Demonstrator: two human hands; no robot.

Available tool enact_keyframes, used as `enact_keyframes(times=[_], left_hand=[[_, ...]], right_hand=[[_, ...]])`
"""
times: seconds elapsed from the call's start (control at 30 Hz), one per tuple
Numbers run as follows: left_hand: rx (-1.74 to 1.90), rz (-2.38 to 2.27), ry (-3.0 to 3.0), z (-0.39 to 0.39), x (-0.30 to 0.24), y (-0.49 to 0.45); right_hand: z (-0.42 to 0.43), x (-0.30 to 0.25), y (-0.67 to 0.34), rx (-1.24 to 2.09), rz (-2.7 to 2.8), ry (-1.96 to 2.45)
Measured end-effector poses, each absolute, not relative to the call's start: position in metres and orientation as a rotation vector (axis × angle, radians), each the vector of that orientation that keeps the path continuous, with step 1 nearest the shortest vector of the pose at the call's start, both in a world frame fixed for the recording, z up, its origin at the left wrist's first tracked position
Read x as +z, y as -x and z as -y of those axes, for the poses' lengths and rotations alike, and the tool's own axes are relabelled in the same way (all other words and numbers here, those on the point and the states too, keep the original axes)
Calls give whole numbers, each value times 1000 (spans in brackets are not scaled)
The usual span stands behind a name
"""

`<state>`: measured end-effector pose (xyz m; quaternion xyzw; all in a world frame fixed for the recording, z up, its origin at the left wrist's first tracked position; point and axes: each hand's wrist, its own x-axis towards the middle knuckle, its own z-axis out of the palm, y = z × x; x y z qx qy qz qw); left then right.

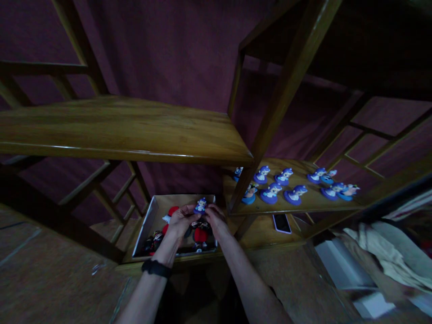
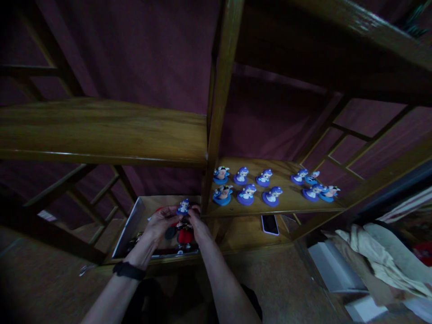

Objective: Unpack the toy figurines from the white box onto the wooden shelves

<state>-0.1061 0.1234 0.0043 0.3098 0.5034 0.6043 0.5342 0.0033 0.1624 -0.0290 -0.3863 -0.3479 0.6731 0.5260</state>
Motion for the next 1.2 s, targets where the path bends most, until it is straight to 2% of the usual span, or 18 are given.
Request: enact_keyframes(times=[0.43,0.77,1.2], left_hand=[[1469,-1213,-872,-123,3,102],[1544,-1224,-746,-126,-13,104],[1373,-1211,-857,-131,-15,110]], right_hand=[[-157,-20,-3,1600,1008,988],[-156,-19,-2,1555,1093,1161],[-172,-21,-14,1506,1204,1134]])
